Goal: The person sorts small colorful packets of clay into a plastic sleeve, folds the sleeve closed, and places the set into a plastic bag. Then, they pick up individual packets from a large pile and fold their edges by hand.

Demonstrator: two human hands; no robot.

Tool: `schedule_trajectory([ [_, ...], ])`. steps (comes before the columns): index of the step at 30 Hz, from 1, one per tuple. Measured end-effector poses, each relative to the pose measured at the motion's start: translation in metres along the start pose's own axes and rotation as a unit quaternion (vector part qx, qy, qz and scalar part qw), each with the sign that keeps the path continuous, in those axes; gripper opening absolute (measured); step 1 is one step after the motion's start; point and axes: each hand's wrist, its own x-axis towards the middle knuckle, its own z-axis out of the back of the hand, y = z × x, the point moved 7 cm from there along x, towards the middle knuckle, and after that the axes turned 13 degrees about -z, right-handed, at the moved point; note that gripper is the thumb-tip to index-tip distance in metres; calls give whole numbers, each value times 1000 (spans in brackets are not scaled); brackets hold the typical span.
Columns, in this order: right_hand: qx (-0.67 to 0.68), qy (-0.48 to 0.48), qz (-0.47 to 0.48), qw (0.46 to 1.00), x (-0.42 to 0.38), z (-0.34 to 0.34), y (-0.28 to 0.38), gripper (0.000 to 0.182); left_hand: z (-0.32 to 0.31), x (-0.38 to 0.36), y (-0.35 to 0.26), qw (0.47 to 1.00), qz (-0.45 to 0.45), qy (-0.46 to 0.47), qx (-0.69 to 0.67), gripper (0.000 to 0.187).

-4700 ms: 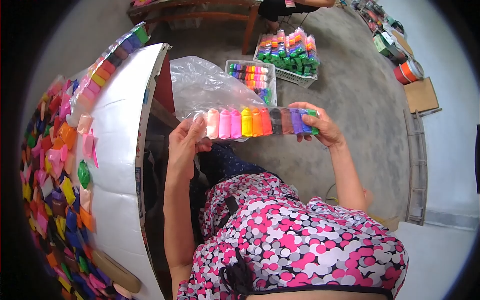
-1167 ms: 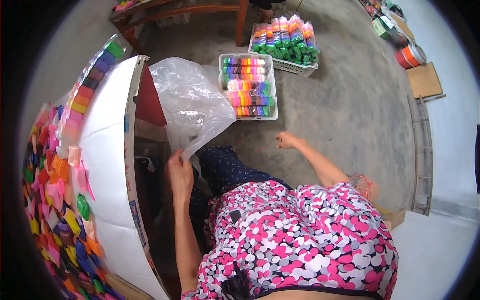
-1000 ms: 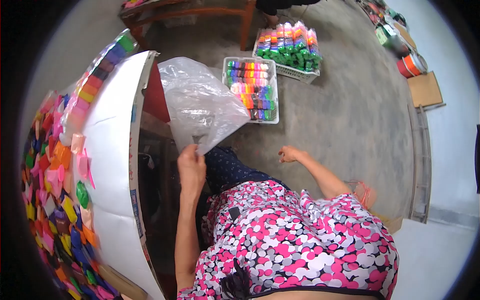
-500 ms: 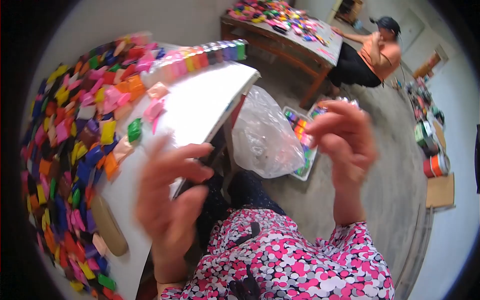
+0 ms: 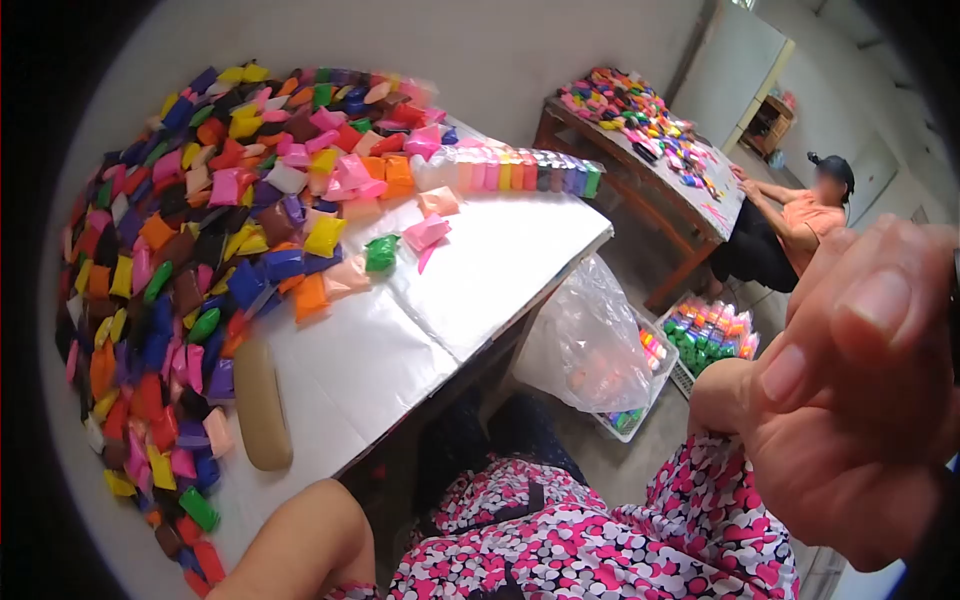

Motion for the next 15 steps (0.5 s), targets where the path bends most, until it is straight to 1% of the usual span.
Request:
schedule_trajectory([
  [5, 10, 24, 19, 999, 15, -8, 9, 65, 13, 0, -8, 1000, -2, 0, 19, 39],
  [15, 6, 46, 39, 998, 22, -14, 30, 61, 25, 2, -19, 999, -13, 6, 43, 36],
])
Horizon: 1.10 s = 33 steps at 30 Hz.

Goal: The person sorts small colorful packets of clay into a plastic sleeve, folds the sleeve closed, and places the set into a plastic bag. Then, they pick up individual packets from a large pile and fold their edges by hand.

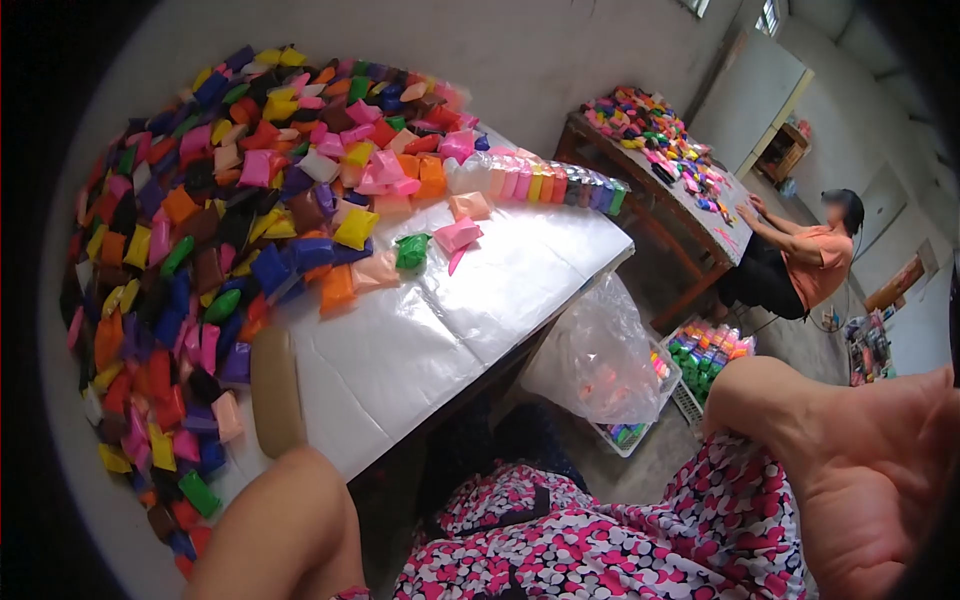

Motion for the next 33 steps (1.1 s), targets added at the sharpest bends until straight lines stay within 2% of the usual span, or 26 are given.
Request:
schedule_trajectory([
  [13, 20, 6, 28, 999, 13, -4, 4, 55, 11, 7, -13, 998, 1, 18, 60, 32],
  [33, 70, 44, 79, 993, 24, -18, -19, 46, 19, 0, -11, 994, -1, -19, 105, 26],
])
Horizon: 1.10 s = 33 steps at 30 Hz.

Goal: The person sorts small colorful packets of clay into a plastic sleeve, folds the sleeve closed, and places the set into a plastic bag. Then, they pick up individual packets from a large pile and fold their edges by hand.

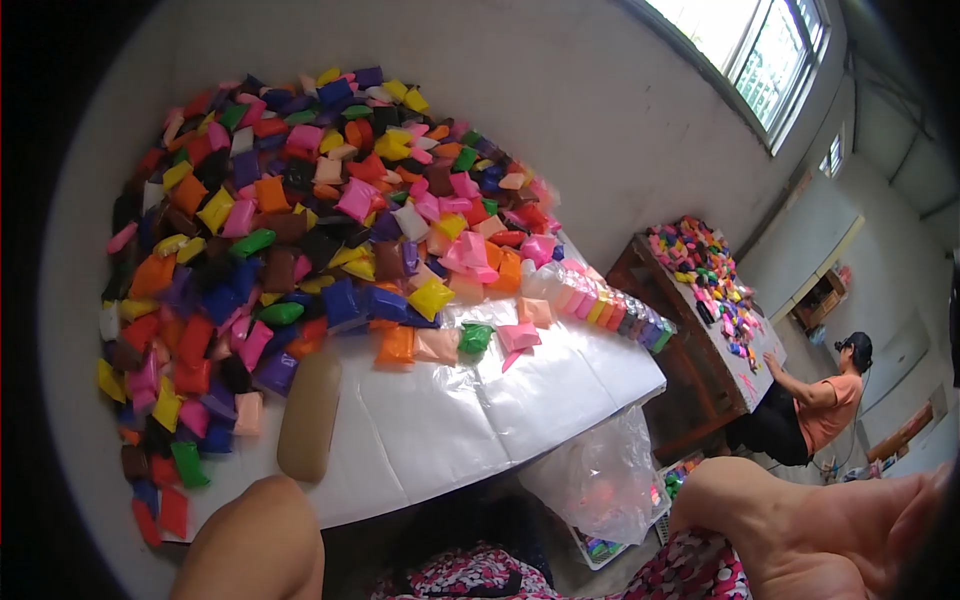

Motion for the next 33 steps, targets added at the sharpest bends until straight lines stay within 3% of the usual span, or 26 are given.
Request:
schedule_trajectory([
  [14, 34, -40, 16, 998, 10, -12, -11, 39, 10, 0, -8, 999, 21, 20, 35, 22],
  [18, -1, -112, 16, 994, -2, -14, -19, 38, 15, -1, -5, 998, 26, 33, 38, 21],
  [21, -61, -197, -35, 978, -19, -22, -37, 36, 19, -4, 6, 997, 36, 51, 46, 20],
  [22, -59, -185, -56, 979, -19, -32, -42, 36, 19, -4, 12, 996, 39, 56, 50, 20],
  [24, -26, -6, -132, 991, -4, -63, -56, 31, 22, -6, 19, 995, 44, 69, 55, 19],
  [25, 49, 25, -138, 989, 0, -66, -58, 36, 23, -9, 20, 995, 45, 71, 59, 19],
  [29, 232, 25, -74, 970, 5, -63, -60, 52, 23, -14, 5, 999, 19, -7, 29, 14],
  [33, 233, 12, -66, 970, 13, -61, -56, 50, 17, -12, -4, 999, 23, -37, 33, 12],
])
